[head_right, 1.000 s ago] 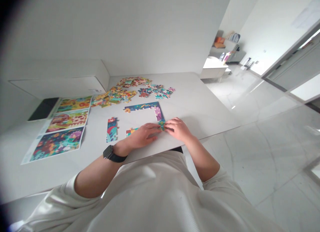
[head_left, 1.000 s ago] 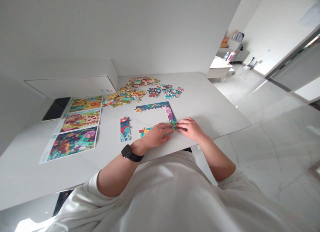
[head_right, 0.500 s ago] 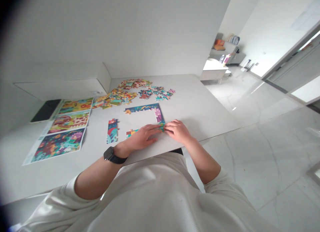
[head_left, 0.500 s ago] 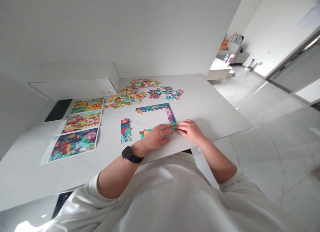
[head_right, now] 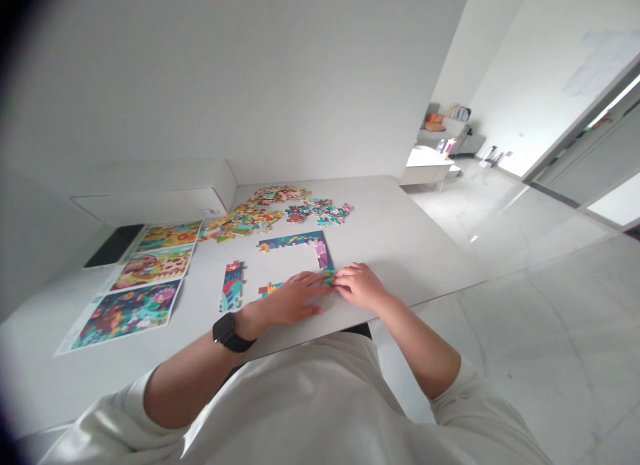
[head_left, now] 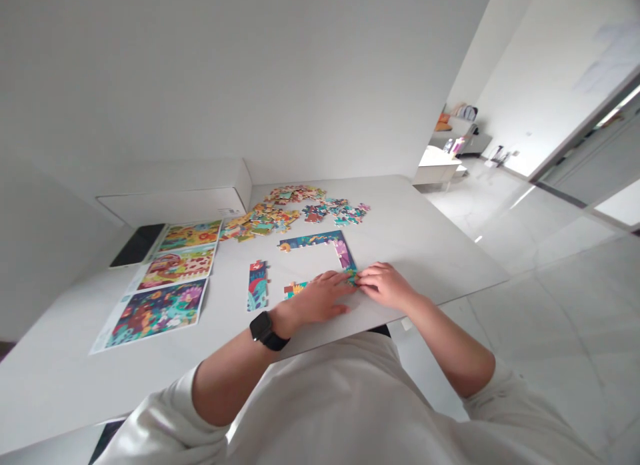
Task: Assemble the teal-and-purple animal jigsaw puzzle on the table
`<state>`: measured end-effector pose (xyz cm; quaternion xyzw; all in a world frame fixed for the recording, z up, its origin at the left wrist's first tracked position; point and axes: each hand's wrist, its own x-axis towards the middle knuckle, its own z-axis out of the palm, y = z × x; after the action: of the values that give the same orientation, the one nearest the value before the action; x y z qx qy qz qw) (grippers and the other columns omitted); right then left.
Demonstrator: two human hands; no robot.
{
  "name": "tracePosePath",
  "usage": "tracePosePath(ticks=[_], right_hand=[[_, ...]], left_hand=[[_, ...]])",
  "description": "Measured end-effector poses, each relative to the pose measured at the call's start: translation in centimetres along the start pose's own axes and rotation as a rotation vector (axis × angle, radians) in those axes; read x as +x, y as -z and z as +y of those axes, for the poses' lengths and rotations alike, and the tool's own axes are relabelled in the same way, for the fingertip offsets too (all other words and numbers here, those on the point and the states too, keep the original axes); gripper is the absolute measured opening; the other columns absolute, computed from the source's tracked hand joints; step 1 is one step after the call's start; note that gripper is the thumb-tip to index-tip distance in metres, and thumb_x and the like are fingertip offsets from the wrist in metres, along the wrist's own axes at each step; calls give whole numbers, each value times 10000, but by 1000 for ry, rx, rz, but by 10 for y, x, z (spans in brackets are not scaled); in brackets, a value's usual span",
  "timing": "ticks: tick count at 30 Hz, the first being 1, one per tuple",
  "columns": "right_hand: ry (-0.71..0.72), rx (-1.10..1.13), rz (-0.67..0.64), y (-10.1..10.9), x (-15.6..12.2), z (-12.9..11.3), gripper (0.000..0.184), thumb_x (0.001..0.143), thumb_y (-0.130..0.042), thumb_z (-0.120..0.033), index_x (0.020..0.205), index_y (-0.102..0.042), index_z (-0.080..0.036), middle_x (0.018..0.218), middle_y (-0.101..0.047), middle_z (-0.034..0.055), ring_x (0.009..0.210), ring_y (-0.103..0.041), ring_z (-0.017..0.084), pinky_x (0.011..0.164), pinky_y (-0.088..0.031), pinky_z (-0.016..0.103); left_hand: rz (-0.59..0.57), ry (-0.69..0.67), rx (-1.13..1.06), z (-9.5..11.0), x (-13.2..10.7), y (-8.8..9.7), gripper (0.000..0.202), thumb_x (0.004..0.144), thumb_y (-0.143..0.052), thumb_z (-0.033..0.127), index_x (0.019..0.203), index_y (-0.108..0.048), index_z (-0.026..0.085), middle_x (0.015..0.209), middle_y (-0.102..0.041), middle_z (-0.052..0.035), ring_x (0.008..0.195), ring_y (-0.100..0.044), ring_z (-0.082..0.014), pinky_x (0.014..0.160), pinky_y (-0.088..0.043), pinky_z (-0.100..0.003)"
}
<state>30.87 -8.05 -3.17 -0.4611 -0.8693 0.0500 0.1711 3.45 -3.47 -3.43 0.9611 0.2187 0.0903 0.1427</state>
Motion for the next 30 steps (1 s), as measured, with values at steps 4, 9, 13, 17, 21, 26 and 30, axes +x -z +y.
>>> tracePosePath(ticks=[4, 9, 13, 17, 21, 26, 30], right_hand=[[54, 67, -168, 24, 17, 6, 196, 1018, -730, -270, 1160, -865, -279, 1180, -843, 75, 1094, -777, 264, 1016, -565, 417], [19, 143, -112, 50, 45, 29, 258, 1030, -700, -304, 1251, -834, -286, 1254, -827, 75, 1174, -763, 267, 1076, -560, 417], [-52, 127, -97, 57, 75, 53, 260, 1025, -694, -307, 1241, -836, -279, 1260, -828, 72, 1198, -762, 273, 1098, -560, 417], [-180, 113, -161, 54, 116, 75, 242, 991, -737, -280, 1205, -849, -269, 1283, -833, 66, 1199, -775, 273, 1087, -567, 382], [-338, 75, -188, 56, 159, 93, 249, 989, -752, -287, 1217, -849, -273, 1237, -850, 51, 1110, -800, 247, 992, -587, 325], [-531, 18, -194, 67, 212, 115, 312, 989, -737, -266, 1284, -836, -252, 1150, -868, 49, 1060, -811, 219, 910, -575, 258], [-636, -59, -167, 55, 248, 126, 301, 966, -751, -263, 1250, -851, -271, 1229, -852, 49, 1145, -791, 219, 938, -562, 253]], left_hand=[[-68, -102, -117, -13, 8, 31, 545, 1010, -685, 440, 1536, -650, 300, 1618, -625, -91, 1472, -596, -318, 1254, -460, -457], [136, 198, -201, -39, 11, 86, 387, 1002, -616, 467, 1286, -776, 257, 1241, -819, -85, 1060, -778, -262, 946, -593, -364], [265, 405, -195, -59, 6, 125, 285, 944, -646, 497, 884, -764, 244, 852, -811, -42, 770, -730, -213, 683, -508, -294], [391, 530, -136, -74, 1, 154, 481, 947, -630, 617, 665, -590, 230, 595, -655, -5, 573, -582, -167, 556, -356, -289], [471, 509, -186, -93, -4, 170, 495, 1038, -479, 568, 695, -591, 229, 601, -654, -4, 576, -588, -164, 587, -402, -285], [473, 493, -294, -126, -18, 171, 315, 1032, -514, 445, 1019, -740, 226, 871, -803, -37, 729, -721, -192, 708, -515, -297], [520, 493, -403, -144, -28, 167, 408, 1031, -569, 513, 1284, -729, 236, 1015, -822, -71, 825, -758, -225, 728, -552, -326]])
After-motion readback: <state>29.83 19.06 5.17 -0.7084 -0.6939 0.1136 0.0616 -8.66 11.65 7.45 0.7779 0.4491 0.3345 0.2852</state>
